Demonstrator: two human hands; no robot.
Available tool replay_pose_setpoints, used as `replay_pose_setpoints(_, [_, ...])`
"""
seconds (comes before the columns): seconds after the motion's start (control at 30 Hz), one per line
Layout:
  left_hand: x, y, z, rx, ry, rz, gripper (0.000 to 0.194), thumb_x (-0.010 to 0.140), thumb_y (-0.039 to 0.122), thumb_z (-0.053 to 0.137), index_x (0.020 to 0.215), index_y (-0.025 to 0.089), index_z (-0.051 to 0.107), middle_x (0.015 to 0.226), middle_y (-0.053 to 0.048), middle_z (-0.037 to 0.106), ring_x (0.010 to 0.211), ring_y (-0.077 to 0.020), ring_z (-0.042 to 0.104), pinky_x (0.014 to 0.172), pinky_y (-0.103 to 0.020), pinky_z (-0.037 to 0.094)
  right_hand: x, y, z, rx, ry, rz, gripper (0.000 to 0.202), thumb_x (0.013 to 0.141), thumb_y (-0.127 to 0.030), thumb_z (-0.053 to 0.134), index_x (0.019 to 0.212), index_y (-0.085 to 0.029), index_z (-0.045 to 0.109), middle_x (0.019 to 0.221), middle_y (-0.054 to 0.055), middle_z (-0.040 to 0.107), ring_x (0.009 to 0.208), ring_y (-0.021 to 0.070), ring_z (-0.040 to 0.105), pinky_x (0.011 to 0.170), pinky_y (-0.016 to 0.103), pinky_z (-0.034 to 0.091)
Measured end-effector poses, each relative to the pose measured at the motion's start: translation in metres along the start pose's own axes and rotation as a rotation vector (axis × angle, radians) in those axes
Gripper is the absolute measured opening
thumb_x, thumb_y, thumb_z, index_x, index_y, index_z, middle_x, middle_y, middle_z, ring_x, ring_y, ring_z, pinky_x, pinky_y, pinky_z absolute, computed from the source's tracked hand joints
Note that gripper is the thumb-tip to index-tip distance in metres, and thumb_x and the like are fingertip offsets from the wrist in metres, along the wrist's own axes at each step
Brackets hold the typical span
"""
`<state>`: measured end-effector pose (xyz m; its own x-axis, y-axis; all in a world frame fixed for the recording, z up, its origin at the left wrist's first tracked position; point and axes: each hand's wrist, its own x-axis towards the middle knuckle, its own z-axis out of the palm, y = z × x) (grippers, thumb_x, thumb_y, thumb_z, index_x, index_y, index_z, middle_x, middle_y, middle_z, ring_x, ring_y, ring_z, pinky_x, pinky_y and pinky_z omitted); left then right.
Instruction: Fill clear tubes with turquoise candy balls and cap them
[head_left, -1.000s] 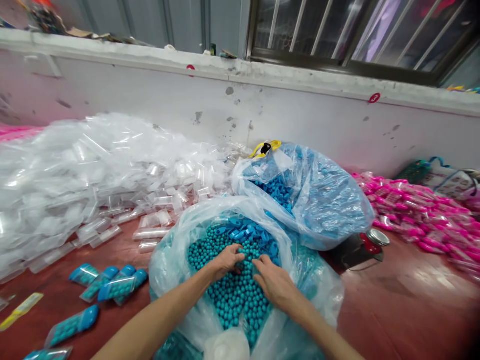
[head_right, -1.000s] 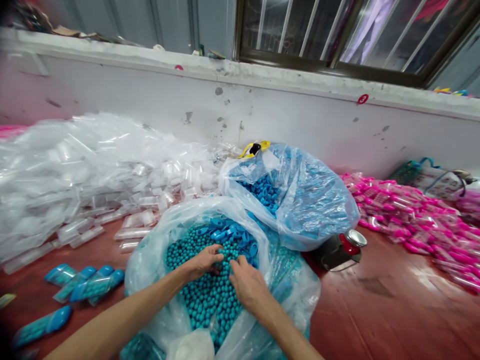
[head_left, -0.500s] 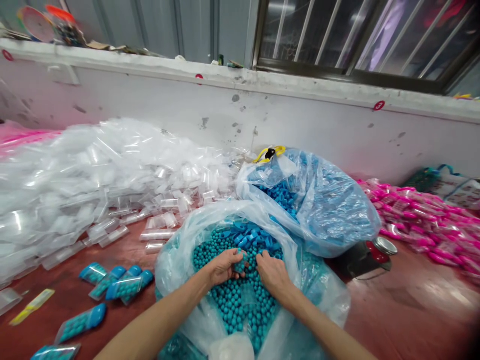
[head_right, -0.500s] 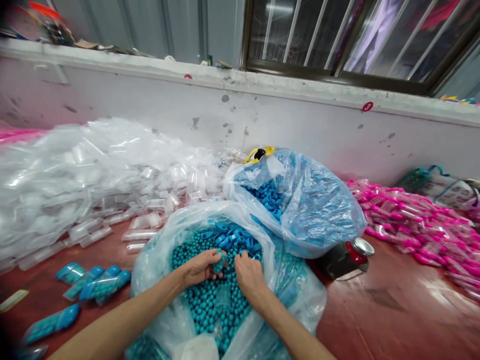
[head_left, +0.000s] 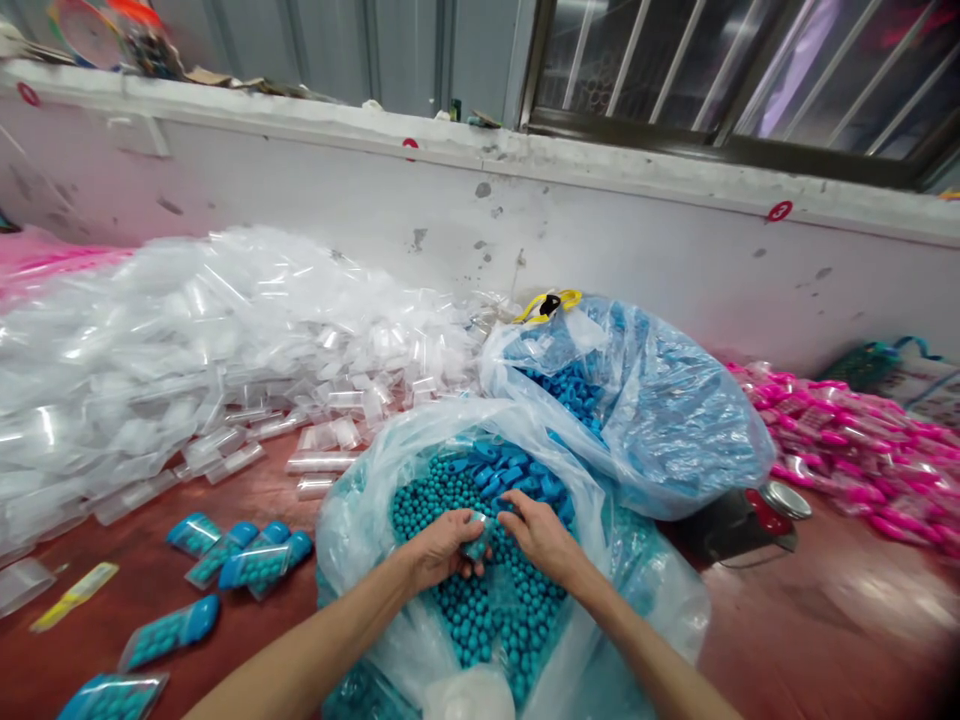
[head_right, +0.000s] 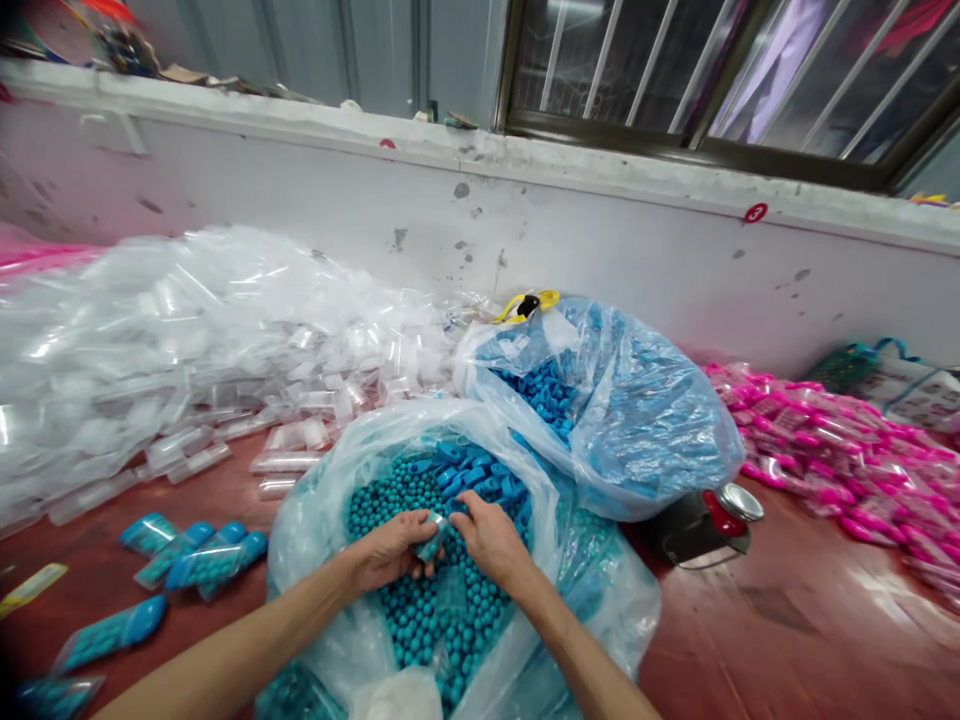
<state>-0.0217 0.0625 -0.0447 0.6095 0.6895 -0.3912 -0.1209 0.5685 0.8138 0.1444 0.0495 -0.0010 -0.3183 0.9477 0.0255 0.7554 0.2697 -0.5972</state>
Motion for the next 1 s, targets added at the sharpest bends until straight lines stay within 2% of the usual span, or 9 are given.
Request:
replay_pose_setpoints(0.13, [-0.006,0.002,0.001,-0.002,-0.027,-0.001,0.039,0.066,0.041,0.062,0.091,0.019,0.04,0.063,0.003,0.058,0.043,-0.0098,0.055,0.038,-0.016,0.031,0.003,0.003,0.004,0.453,-0.162,-0.003,0.025,0.08,-0.023,0.043,0.101,-0.02,0.057,0.07,-0.001,0.06,0.059,0.0121,0.056,0.054,0.022,0.044])
replay_pose_setpoints(0.27, [-0.011,0.007,0.004,-0.042,-0.064,0.051,0.039,0.067,0.039,0.062,0.093,0.02,0.04,0.071,0.001,0.059,0.048,-0.0099,0.057,0.039,-0.017,0.035,0.002,0.005,0.002,0.705,-0.157,0.156,0.033,0.08,-0.027,0.043,0.111,-0.018,0.051,0.066,-0.003,0.055,0.045,0.0084,0.048,0.04,0.019,0.039])
replay_pose_setpoints(0.37, [-0.012,0.008,0.008,-0.029,-0.053,0.124,0.039,0.067,0.04,0.062,0.092,0.018,0.042,0.076,0.0,0.059,0.048,-0.0085,0.056,0.039,-0.016,0.035,0.0,0.004,0.001,0.672,-0.144,0.106,0.03,0.083,-0.03,0.04,0.107,-0.019,0.054,0.062,-0.004,0.053,0.043,0.0069,0.045,0.04,0.017,0.037])
replay_pose_setpoints(0.47, [-0.014,0.007,0.011,0.003,-0.012,0.146,0.04,0.067,0.043,0.062,0.093,0.018,0.042,0.071,0.002,0.057,0.045,-0.0084,0.055,0.038,-0.016,0.035,-0.002,0.003,0.0,0.573,-0.05,0.083,0.027,0.079,-0.025,0.046,0.104,-0.02,0.054,0.069,-0.002,0.057,0.049,0.0088,0.051,0.043,0.018,0.041])
replay_pose_setpoints(0.53, [-0.015,0.006,0.013,0.02,0.01,0.153,0.042,0.068,0.044,0.061,0.096,0.019,0.042,0.07,0.002,0.057,0.045,-0.0086,0.055,0.037,-0.016,0.035,-0.005,0.001,0.0,0.45,0.046,0.033,0.026,0.076,-0.021,0.049,0.102,-0.02,0.055,0.083,0.001,0.062,0.067,0.0135,0.058,0.059,0.025,0.049])
replay_pose_setpoints(0.63, [-0.017,0.004,0.017,0.033,0.066,0.163,0.047,0.066,0.047,0.061,0.1,0.02,0.043,0.068,0.003,0.057,0.044,-0.0087,0.055,0.036,-0.016,0.034,-0.012,-0.005,0.003,0.194,0.151,-0.149,0.03,0.079,-0.017,0.044,0.106,-0.02,0.057,0.103,0.006,0.061,0.096,0.019,0.056,0.085,0.034,0.044])
replay_pose_setpoints(0.77, [-0.019,0.003,0.023,-0.016,0.088,0.156,0.054,0.062,0.049,0.064,0.101,0.018,0.045,0.064,0.004,0.055,0.039,-0.0065,0.05,0.033,-0.015,0.03,-0.019,-0.013,0.009,0.202,0.107,-0.283,0.034,0.083,-0.013,0.037,0.11,-0.022,0.056,0.105,0.006,0.061,0.095,0.0166,0.056,0.084,0.03,0.045])
replay_pose_setpoints(0.87, [-0.022,0.002,0.023,-0.035,0.079,0.177,0.056,0.062,0.048,0.064,0.106,0.019,0.044,0.066,0.004,0.055,0.04,-0.0062,0.051,0.032,-0.014,0.028,-0.019,-0.012,0.011,0.401,0.16,-0.152,0.023,0.081,-0.016,0.045,0.096,-0.021,0.062,0.09,0.003,0.064,0.083,0.0155,0.059,0.077,0.028,0.047])
replay_pose_setpoints(1.0, [-0.026,0.003,0.022,-0.013,0.072,0.2,0.054,0.067,0.046,0.061,0.11,0.02,0.041,0.07,0.002,0.057,0.043,-0.0074,0.053,0.033,-0.015,0.03,-0.018,-0.011,0.009,0.557,0.257,0.078,0.019,0.079,-0.023,0.051,0.093,-0.02,0.063,0.073,0.001,0.063,0.065,0.0146,0.057,0.062,0.025,0.048])
